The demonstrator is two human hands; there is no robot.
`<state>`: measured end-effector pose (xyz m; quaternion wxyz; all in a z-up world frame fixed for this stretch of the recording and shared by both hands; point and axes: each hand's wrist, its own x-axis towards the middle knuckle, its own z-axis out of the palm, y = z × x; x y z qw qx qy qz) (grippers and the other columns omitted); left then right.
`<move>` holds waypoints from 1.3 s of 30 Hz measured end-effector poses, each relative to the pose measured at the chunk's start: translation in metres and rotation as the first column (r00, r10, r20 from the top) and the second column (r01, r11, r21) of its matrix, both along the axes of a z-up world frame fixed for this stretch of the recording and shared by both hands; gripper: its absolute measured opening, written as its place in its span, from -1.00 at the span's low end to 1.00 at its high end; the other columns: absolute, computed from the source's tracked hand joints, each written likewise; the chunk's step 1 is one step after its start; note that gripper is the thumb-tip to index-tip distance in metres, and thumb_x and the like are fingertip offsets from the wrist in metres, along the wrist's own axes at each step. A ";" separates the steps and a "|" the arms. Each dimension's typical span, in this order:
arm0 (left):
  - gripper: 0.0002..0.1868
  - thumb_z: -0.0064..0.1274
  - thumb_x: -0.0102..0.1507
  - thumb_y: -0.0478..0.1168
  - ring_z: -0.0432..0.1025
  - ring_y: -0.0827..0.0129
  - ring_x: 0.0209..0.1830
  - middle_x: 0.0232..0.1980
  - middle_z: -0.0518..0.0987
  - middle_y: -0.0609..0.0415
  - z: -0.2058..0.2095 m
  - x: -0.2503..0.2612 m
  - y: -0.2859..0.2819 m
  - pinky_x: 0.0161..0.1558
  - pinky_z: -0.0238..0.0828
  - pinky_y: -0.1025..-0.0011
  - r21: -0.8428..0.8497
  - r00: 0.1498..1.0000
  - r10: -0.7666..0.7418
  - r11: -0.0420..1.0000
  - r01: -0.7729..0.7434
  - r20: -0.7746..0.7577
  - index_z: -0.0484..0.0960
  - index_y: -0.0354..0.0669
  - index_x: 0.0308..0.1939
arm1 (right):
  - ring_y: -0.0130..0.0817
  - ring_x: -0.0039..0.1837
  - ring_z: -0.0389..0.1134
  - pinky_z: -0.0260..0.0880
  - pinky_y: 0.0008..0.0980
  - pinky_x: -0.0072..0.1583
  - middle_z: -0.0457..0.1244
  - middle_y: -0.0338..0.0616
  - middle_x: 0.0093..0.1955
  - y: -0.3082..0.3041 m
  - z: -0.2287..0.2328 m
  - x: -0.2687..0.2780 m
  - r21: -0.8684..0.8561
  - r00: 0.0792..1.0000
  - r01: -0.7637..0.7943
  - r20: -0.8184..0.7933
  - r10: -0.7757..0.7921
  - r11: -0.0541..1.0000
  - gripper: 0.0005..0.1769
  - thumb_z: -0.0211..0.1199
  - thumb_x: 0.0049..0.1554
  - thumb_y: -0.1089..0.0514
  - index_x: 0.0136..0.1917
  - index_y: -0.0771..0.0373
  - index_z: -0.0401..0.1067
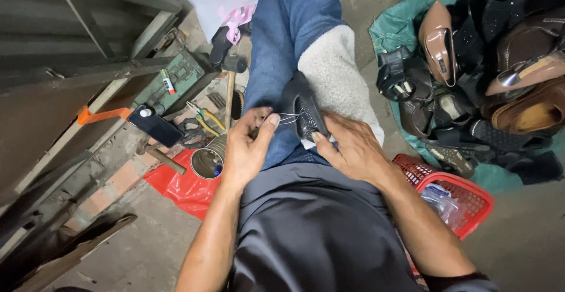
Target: Manually stitching the sole of a shoe using a needle and thread while sitting on the floor.
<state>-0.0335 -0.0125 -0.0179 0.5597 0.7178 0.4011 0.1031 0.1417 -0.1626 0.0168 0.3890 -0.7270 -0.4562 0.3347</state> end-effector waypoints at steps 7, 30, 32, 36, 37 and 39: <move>-0.90 0.13 0.32 -0.31 0.27 0.58 -0.73 -0.64 0.46 0.11 0.002 0.014 -0.006 -0.64 0.19 0.64 -0.340 0.987 0.104 0.939 -0.057 0.123 0.70 -0.29 -0.23 | 0.10 -0.38 0.28 0.32 0.00 -0.30 0.25 0.06 -0.35 -0.006 -0.009 0.001 0.000 0.999 -0.007 -0.039 0.007 1.000 -0.58 -0.03 0.35 -0.07 -0.03 0.30 0.46; -0.85 0.05 0.37 -0.17 0.54 0.21 -0.33 -0.21 0.59 0.15 0.042 0.019 -0.024 -0.37 0.51 0.39 0.765 0.951 -0.272 0.579 0.283 -0.146 0.73 -0.01 -0.21 | 0.12 -0.35 0.33 0.34 -0.03 -0.30 0.25 0.02 -0.35 -0.010 -0.014 -0.002 0.028 1.000 -0.004 0.023 0.004 1.000 -0.60 0.03 0.33 -0.11 -0.07 0.26 0.42; -0.86 0.07 0.36 -0.17 0.55 0.16 -0.32 -0.22 0.60 0.13 0.032 0.020 -0.024 -0.36 0.52 0.35 0.747 0.957 -0.262 0.611 0.263 -0.123 0.72 -0.03 -0.22 | 0.12 -0.34 0.34 0.34 -0.03 -0.29 0.25 0.02 -0.35 -0.010 -0.013 -0.001 0.032 1.000 -0.005 0.019 0.004 0.999 -0.61 0.04 0.33 -0.10 -0.07 0.26 0.42; -0.87 0.07 0.36 -0.20 0.58 0.07 -0.27 -0.20 0.60 0.13 0.020 0.021 -0.026 -0.34 0.54 0.25 0.679 0.971 -0.226 0.701 0.220 -0.081 0.70 -0.07 -0.22 | 0.12 -0.33 0.34 0.36 -0.03 -0.28 0.27 0.06 -0.34 -0.015 -0.022 -0.003 0.024 1.000 0.005 0.003 -0.005 1.000 -0.62 0.05 0.33 -0.07 -0.04 0.29 0.44; -0.87 0.07 0.36 -0.20 0.58 0.07 -0.27 -0.20 0.60 0.13 0.020 0.021 -0.026 -0.34 0.54 0.25 0.677 0.970 -0.227 0.702 0.221 -0.081 0.70 -0.07 -0.22 | 0.12 -0.33 0.34 0.36 -0.03 -0.28 0.27 0.06 -0.34 -0.014 -0.020 -0.002 0.022 1.000 0.006 0.003 -0.006 1.000 -0.62 0.05 0.33 -0.07 -0.04 0.29 0.44; -0.89 0.10 0.34 -0.17 0.59 0.09 -0.23 -0.20 0.62 0.15 0.021 0.020 -0.027 -0.32 0.55 0.24 0.633 0.975 -0.206 0.744 0.214 -0.088 0.71 -0.02 -0.20 | 0.15 -0.31 0.36 0.36 0.00 -0.28 0.27 0.07 -0.34 -0.013 -0.017 -0.001 0.010 1.000 0.005 -0.002 -0.005 1.000 -0.60 0.03 0.33 -0.09 -0.04 0.29 0.44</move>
